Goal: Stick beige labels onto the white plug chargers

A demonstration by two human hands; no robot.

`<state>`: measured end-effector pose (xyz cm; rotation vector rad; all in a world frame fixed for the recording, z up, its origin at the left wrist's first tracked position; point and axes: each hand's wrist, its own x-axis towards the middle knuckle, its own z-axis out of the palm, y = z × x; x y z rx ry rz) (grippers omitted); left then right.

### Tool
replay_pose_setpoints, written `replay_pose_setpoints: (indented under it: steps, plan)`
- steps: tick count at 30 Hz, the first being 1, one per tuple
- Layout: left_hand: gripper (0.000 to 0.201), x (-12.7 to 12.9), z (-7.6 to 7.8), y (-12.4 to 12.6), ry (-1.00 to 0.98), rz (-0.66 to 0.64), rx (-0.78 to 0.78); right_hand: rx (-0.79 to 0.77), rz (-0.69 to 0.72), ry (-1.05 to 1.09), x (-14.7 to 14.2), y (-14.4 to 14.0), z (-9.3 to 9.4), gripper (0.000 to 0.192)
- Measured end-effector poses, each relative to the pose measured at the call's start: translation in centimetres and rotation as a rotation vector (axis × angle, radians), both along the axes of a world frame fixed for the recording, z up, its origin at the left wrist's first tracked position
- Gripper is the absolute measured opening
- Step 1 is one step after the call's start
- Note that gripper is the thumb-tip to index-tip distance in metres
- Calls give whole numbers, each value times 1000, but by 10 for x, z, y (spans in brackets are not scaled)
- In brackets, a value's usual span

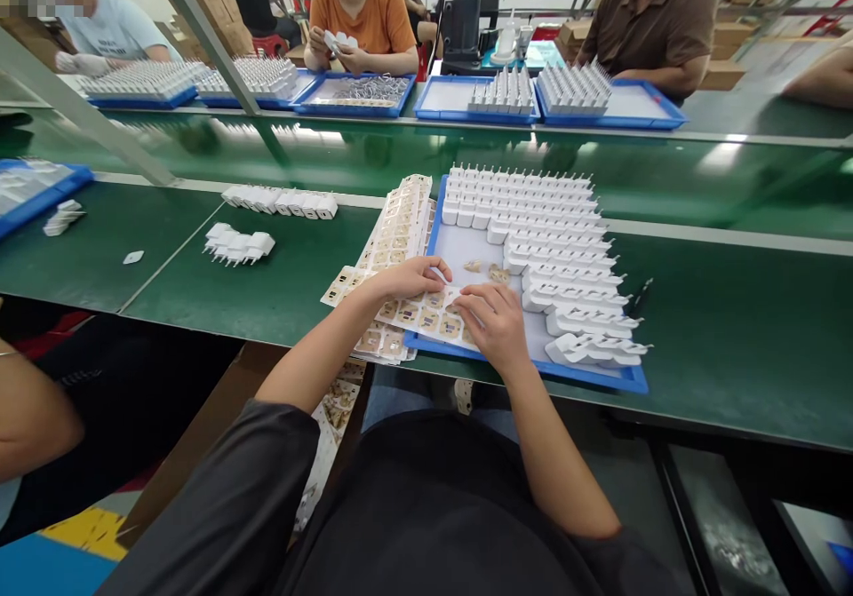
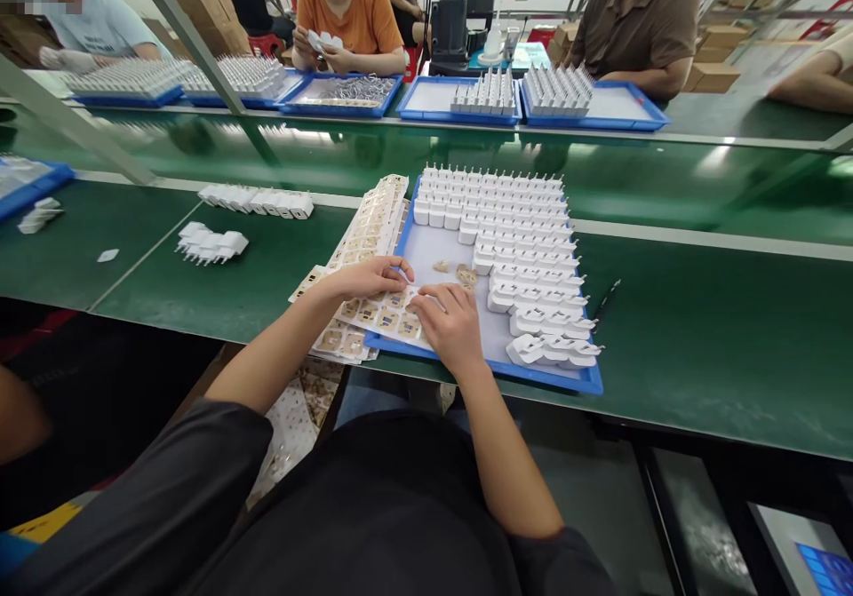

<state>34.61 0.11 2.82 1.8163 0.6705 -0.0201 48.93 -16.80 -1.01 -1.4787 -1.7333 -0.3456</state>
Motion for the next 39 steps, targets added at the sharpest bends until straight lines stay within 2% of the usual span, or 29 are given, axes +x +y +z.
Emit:
replay_pose_setpoints:
  steps: [4, 7, 9, 11, 13, 14, 16, 17, 19, 22, 24, 26, 29, 31, 34, 39]
  plan:
    - [14, 7, -7, -2, 34, 74, 353, 54, 38, 246, -2, -27, 6, 12]
    - [15, 16, -7, -15, -1, 98, 579, 6, 97, 347, -7, -55, 11, 15]
    - [18, 28, -3, -32, -82, 7, 801, -53, 183, 404, -13, -73, 16, 18]
    - [25, 45, 2, -55, -211, -176, 975, -101, 292, 432, -20, -86, 20, 19]
    - [38, 65, 3, -83, -316, -330, 1065, -138, 386, 418, -26, -96, 24, 17]
    - [47, 75, 2, -97, -339, -365, 1104, -154, 417, 405, -29, -100, 26, 16]
    - [65, 94, -3, -125, -324, -366, 1157, -179, 449, 386, -33, -106, 27, 14]
    - [67, 101, -6, -137, -297, -354, 1169, -191, 456, 382, -35, -109, 27, 13]
    - [58, 111, -11, -154, -232, -327, 1162, -213, 465, 393, -35, -114, 27, 12]
    - [37, 110, -12, -158, -198, -265, 1044, -237, 482, 434, -31, -119, 27, 10]
    - [34, 100, -10, -149, -266, -186, 827, -232, 497, 469, -26, -121, 27, 10]
    - [37, 82, -7, -138, -376, -95, 451, -211, 498, 530, -22, -122, 26, 11]
    - [45, 45, -8, -128, -482, 95, -214, -170, 437, 696, -18, -119, 22, 14]
    - [50, 19, -11, -128, -514, 271, -508, -147, 387, 825, -19, -115, 18, 14]
    - [53, -13, -19, -134, -541, 445, -677, -139, 392, 948, -25, -105, 15, 8]
    - [57, -44, -36, -143, -571, 496, -640, -204, 481, 961, -43, -85, 21, 2]
